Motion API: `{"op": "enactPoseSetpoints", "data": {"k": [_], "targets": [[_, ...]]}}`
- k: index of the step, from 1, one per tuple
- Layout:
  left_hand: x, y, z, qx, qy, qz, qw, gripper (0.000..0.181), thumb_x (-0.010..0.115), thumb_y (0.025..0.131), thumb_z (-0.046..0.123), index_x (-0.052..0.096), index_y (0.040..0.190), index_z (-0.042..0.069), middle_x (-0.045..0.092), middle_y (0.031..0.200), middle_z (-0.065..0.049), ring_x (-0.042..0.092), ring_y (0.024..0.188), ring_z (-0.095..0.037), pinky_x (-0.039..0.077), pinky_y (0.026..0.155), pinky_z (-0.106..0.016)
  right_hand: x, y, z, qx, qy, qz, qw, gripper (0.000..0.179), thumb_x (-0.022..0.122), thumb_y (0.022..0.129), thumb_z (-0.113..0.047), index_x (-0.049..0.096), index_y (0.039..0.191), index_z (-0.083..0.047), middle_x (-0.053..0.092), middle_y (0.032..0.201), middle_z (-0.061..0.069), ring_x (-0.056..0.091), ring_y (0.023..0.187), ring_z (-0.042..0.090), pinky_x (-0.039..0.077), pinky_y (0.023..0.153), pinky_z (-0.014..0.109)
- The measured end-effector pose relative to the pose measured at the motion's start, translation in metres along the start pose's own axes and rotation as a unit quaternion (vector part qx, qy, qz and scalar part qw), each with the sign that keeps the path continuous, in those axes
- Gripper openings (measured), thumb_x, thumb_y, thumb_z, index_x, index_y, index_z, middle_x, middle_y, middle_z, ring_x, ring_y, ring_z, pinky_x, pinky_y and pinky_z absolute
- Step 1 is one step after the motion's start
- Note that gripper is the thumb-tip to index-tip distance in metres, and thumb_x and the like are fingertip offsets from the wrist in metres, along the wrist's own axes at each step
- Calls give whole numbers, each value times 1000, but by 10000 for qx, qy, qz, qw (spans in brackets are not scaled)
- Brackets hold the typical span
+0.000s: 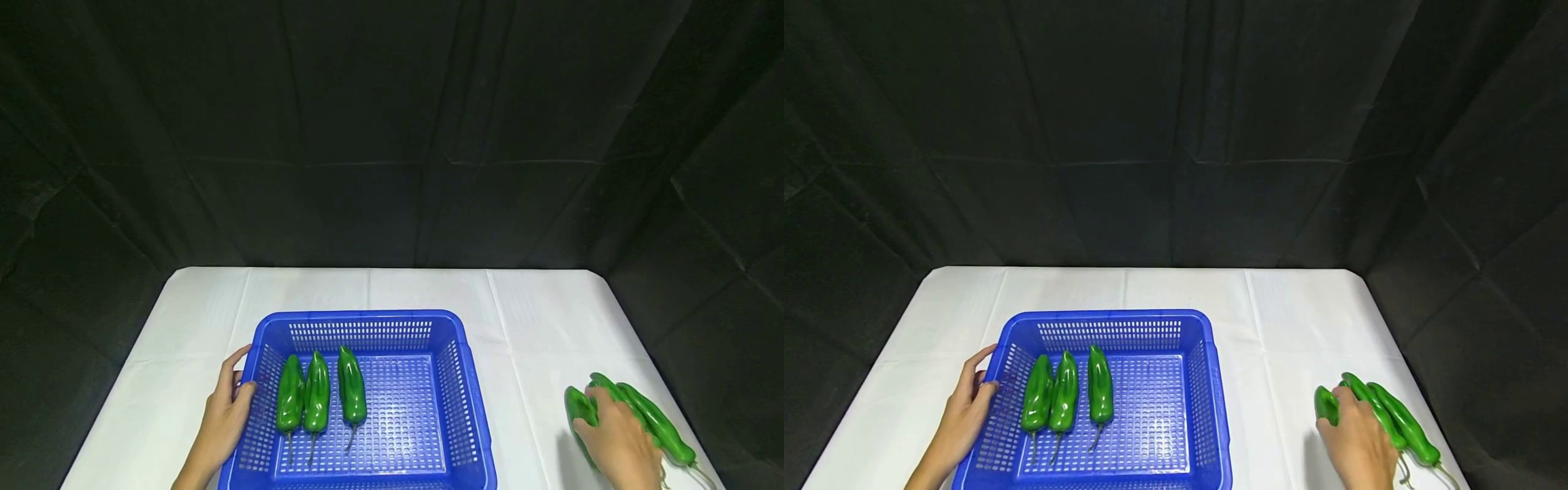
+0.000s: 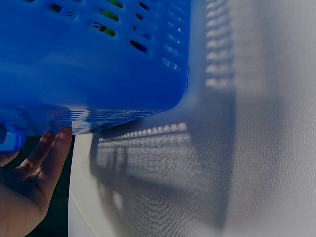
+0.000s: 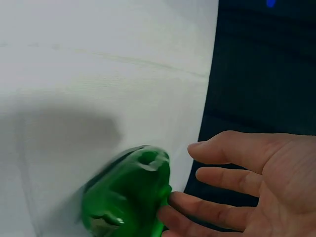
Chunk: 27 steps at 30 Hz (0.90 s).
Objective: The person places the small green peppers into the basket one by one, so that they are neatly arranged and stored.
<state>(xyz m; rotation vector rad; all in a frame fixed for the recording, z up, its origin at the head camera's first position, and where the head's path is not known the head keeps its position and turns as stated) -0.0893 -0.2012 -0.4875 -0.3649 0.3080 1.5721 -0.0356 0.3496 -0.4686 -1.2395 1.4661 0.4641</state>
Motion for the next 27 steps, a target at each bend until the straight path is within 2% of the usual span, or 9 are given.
{"op": "enactPoseSetpoints", "data": {"k": [4,11,14,21,27], "targets": [[0,-1,0,44,-21,9,10000,56,40,102,6,26,154,20,62,116,-19,66,79,-21,55,55,-33,7,2,1,65,-88,76,9999,61,70,88,-22,42,138,-1,49,118,36,51,103,56,42,74,68],[0,-1,0,55,39,38,10000,56,39,102,5,26,154,21,62,115,-20,66,79,-23,56,55,-32,20,8,2,269,-249,-58,9993,65,74,86,-20,42,137,4,49,118,40,51,102,62,41,79,74],[0,-2,1,69,68,44,9999,56,39,102,5,26,154,20,62,114,-21,67,80,-25,56,55,-32,23,10,2,278,-294,-111,9991,64,74,86,-20,43,136,4,52,114,39,54,99,57,42,78,71],[0,-2,1,43,84,36,9999,56,39,101,6,26,154,19,61,114,-21,66,80,-25,56,55,-32,25,9,3,152,-223,-47,9996,59,71,86,-16,43,134,5,57,106,37,59,88,46,45,67,57],[0,-2,2,10,68,38,10000,57,39,101,5,26,154,20,61,114,-21,67,79,-25,56,55,-32,23,8,4,242,-234,-121,9994,59,70,87,-17,42,134,5,56,108,37,59,83,44,46,67,58]]}}
Point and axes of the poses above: each hand's wrist, its own y-axis towards the middle knuckle, its own x-axis out of the palm, z = x × y, the point moved 2 cm from there along y, towards the middle knuckle
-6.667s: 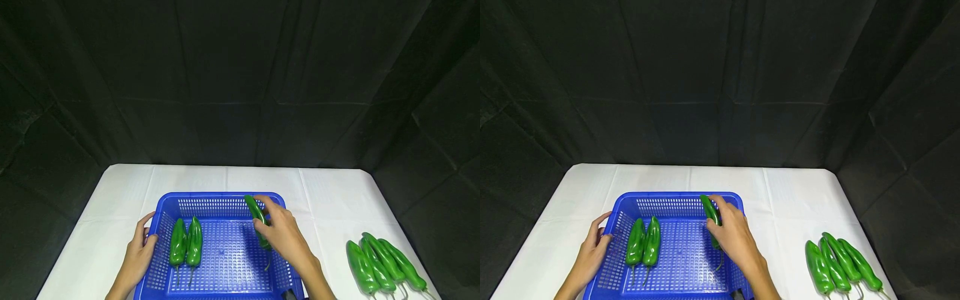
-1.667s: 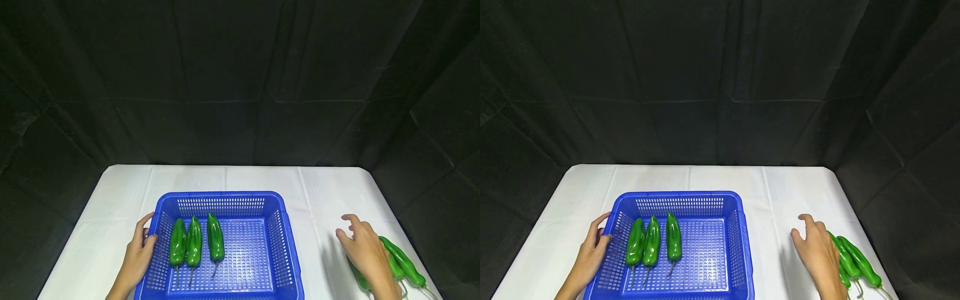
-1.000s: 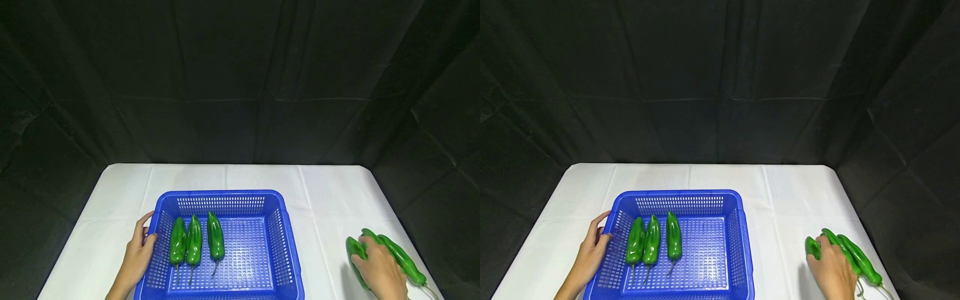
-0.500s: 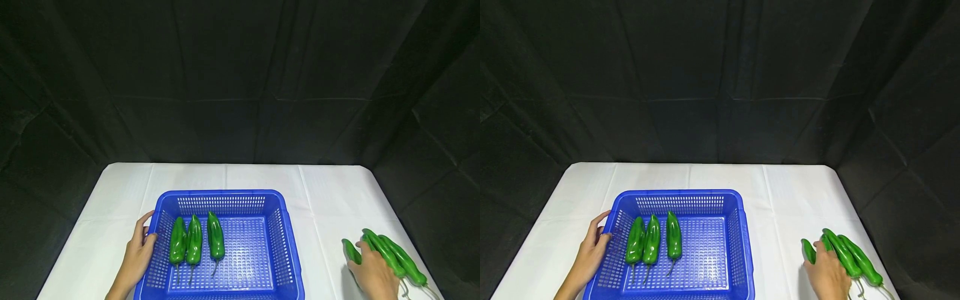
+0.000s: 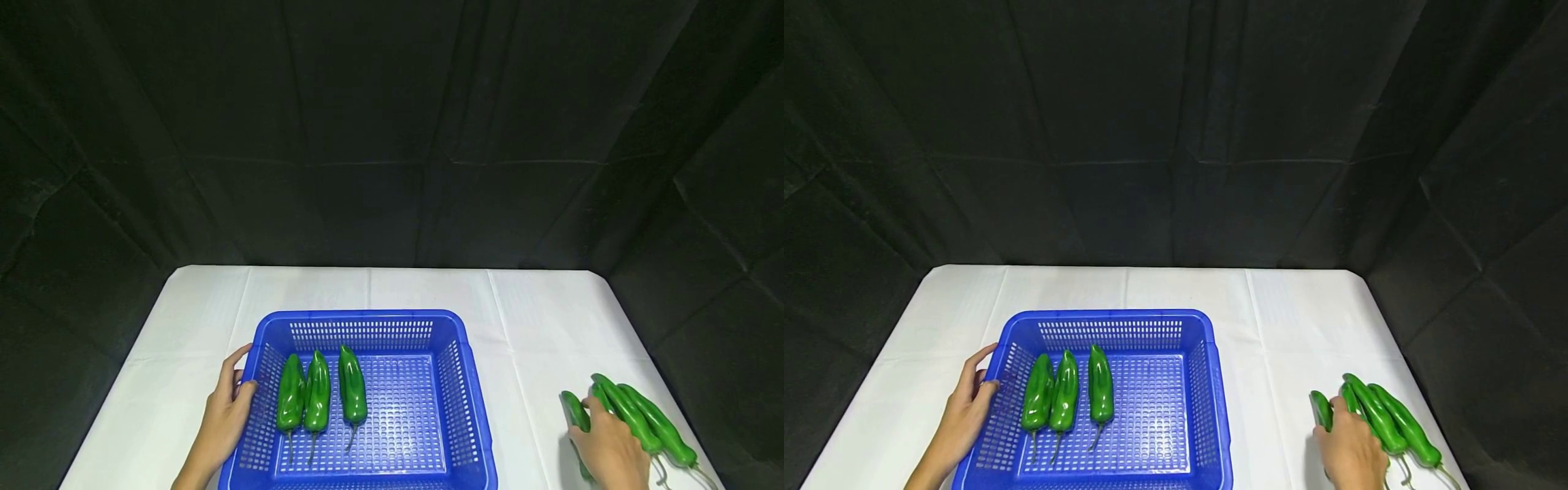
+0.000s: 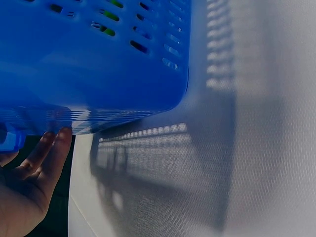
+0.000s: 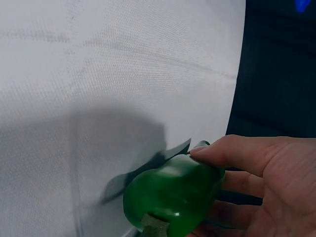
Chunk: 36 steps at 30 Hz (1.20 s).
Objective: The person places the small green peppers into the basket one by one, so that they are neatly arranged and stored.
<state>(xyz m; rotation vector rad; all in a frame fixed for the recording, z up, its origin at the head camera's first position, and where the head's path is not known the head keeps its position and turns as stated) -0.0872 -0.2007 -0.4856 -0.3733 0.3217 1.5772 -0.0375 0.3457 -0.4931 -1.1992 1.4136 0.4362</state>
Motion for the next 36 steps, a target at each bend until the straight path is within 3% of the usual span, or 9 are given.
{"op": "enactPoseSetpoints", "data": {"k": [8,17,23,30,36], "targets": [[0,0,0,6,-22,-3,10000,56,39,101,6,27,154,23,62,113,-20,66,78,-23,56,54,-33,-3,-2,-1,-28,100,65,9999,58,70,87,-17,43,133,6,57,104,36,57,78,41,45,62,52],[0,2,-3,55,-40,-32,10000,56,40,102,5,25,154,21,62,118,-20,66,80,-22,56,55,-32,-7,-1,-4,-93,143,192,9997,61,72,86,-17,44,135,6,56,112,39,55,76,39,43,60,49],[0,2,-3,84,-13,-25,10000,56,40,102,5,25,154,20,62,118,-20,66,81,-22,55,55,-32,-14,-5,-8,-231,130,353,9990,58,70,86,-17,45,134,5,55,115,38,55,81,41,43,63,53],[0,1,-1,121,78,9,9999,56,40,102,6,27,153,23,62,113,-19,66,80,-23,55,56,-33,-24,-9,-12,-565,110,518,9970,57,66,89,-21,44,137,1,52,122,39,54,99,59,44,67,60],[0,1,-2,180,84,17,9998,56,39,101,5,28,153,22,62,110,-18,65,78,-23,55,55,-33,-30,-11,-17,-655,132,557,9962,58,67,89,-24,45,137,-1,56,116,36,57,91,57,44,61,57]]}}
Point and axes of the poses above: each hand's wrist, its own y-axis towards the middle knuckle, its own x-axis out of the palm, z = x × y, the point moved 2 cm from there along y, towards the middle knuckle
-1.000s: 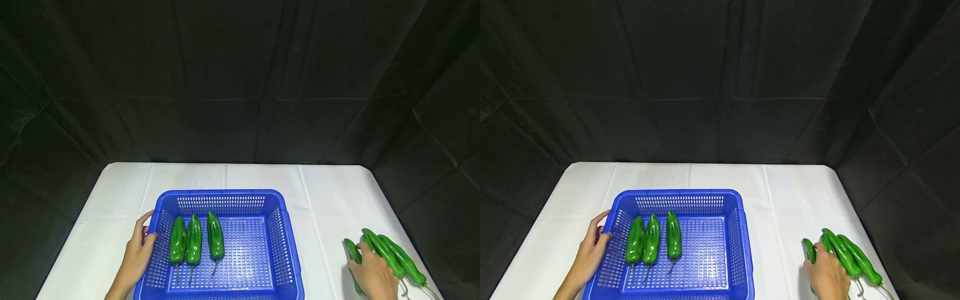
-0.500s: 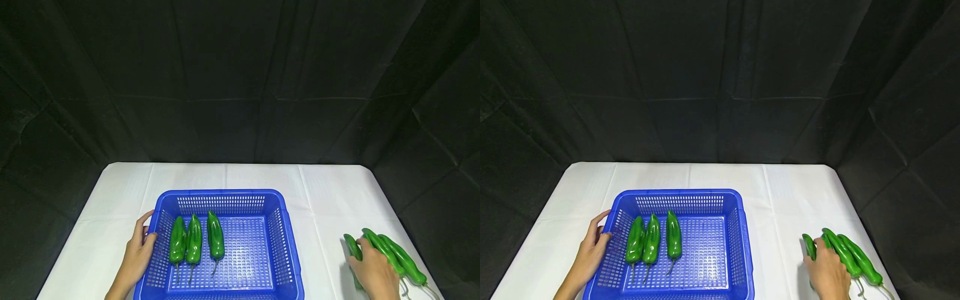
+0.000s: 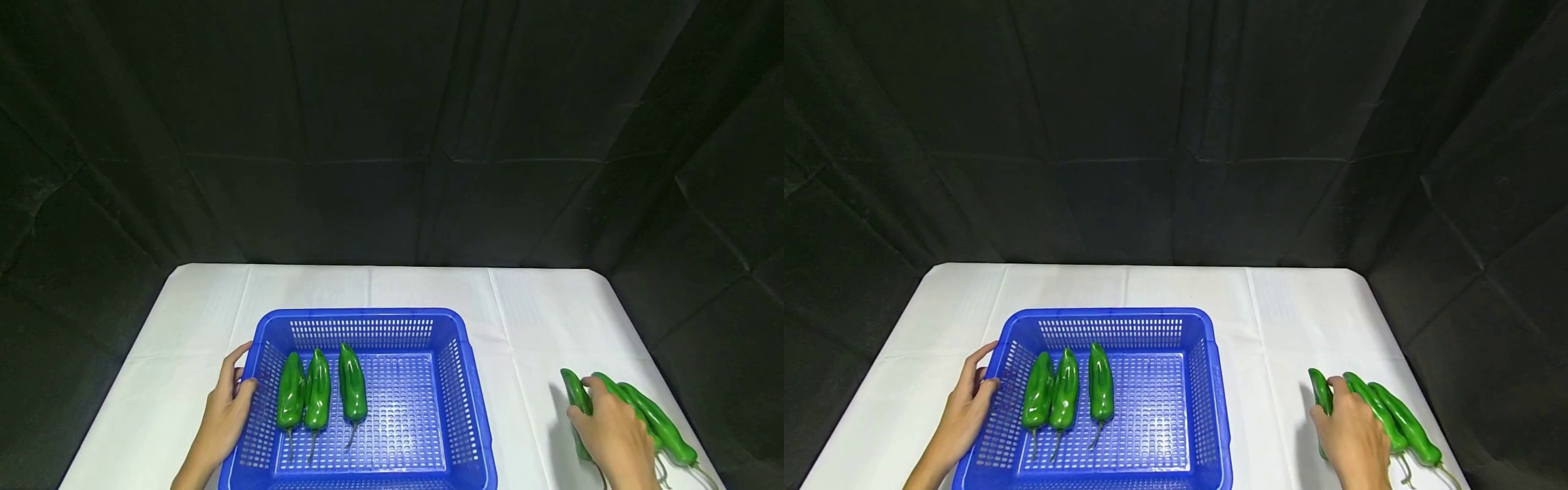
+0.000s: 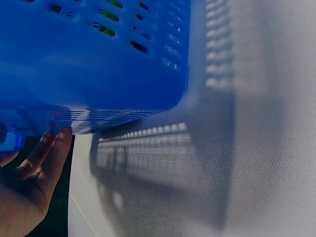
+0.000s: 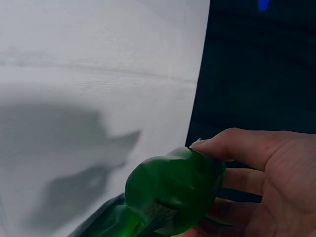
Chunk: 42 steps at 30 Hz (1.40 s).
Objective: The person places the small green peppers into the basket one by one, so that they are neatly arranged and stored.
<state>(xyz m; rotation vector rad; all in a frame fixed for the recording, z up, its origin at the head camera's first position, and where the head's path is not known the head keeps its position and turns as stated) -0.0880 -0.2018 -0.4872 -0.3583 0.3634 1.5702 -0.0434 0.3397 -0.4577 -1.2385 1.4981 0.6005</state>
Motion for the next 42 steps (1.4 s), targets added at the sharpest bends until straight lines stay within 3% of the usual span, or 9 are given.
{"op": "enactPoseSetpoints", "data": {"k": [5,24,32,42], "targets": [[0,0,0,-6,12,-13,10000,55,39,102,6,29,153,22,63,113,-17,66,80,-23,55,58,-33,-7,0,-7,-106,-17,75,9999,56,67,89,-22,46,136,0,60,110,30,60,85,47,43,59,52],[0,-1,0,-100,-86,-23,9999,55,40,101,6,28,154,20,62,116,-19,66,81,-25,56,56,-34,-23,-1,-52,-790,93,789,9937,50,66,87,-19,52,131,-1,65,95,22,60,73,33,41,51,44],[0,-1,0,-93,-55,-8,9999,55,40,101,6,28,154,19,63,113,-19,66,79,-24,55,55,-34,-30,-2,-74,-937,178,954,9909,50,66,86,-17,53,130,1,65,95,24,62,75,36,43,52,48],[0,-1,0,-101,-67,5,9999,55,40,102,6,28,154,19,62,114,-19,66,80,-25,55,55,-34,-36,-5,-94,-1352,186,1414,9805,45,65,85,-16,57,126,1,65,90,22,62,69,36,43,50,48]]}}
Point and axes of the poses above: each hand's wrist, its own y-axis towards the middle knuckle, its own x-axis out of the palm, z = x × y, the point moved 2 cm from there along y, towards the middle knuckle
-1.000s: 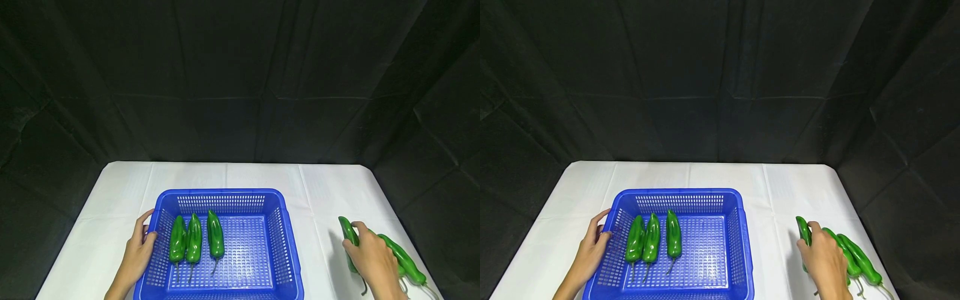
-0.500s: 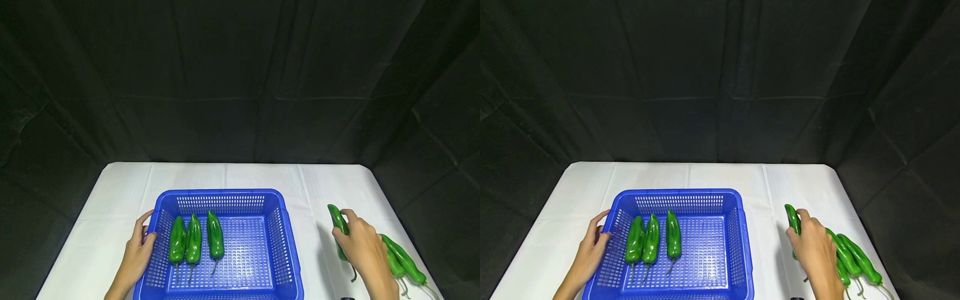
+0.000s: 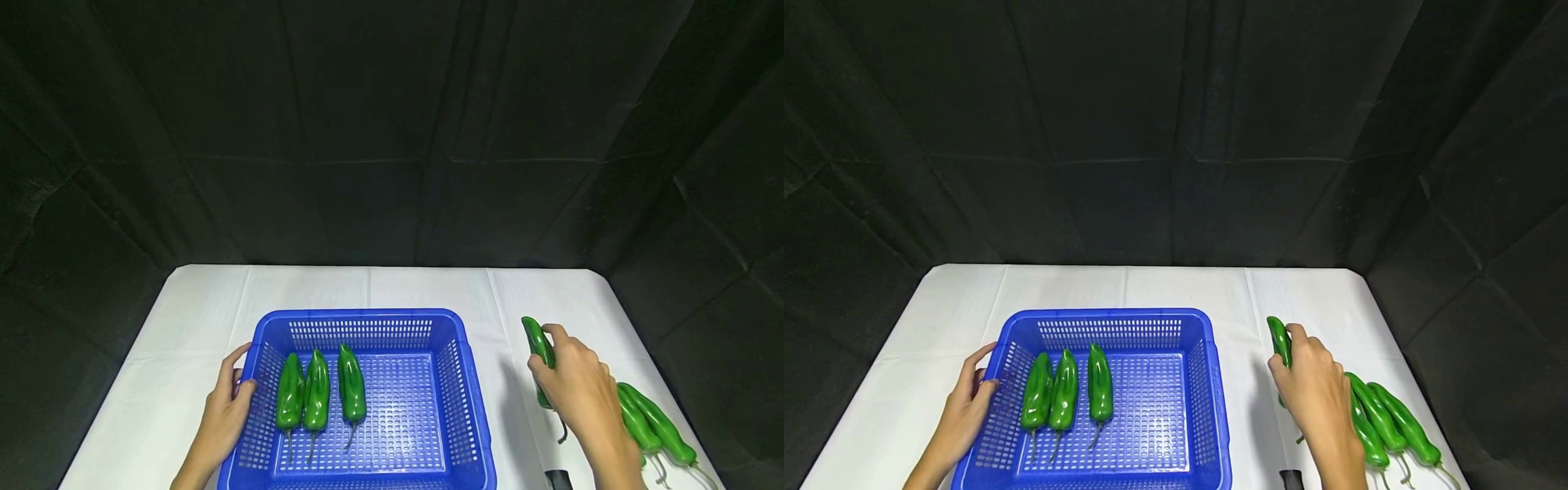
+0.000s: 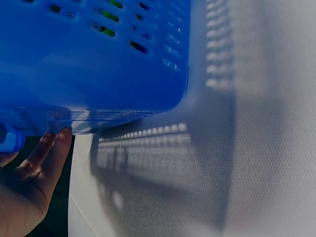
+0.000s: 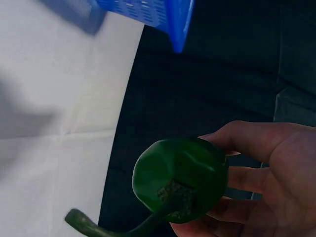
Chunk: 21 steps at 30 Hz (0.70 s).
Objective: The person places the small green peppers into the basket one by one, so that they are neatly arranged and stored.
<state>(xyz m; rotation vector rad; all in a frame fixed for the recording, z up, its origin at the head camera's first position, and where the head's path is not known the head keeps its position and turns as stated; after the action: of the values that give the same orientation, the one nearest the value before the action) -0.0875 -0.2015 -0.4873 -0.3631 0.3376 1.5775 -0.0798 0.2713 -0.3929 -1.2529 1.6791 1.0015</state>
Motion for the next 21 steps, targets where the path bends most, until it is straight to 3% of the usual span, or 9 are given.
{"op": "enactPoseSetpoints", "data": {"k": [21], "targets": [[0,0,-1,33,-21,-29,10000,56,39,102,5,27,154,19,62,115,-21,67,79,-26,56,54,-34,-5,8,-40,-260,190,251,9992,44,65,87,-16,58,126,1,66,93,23,62,69,36,48,52,50]]}}
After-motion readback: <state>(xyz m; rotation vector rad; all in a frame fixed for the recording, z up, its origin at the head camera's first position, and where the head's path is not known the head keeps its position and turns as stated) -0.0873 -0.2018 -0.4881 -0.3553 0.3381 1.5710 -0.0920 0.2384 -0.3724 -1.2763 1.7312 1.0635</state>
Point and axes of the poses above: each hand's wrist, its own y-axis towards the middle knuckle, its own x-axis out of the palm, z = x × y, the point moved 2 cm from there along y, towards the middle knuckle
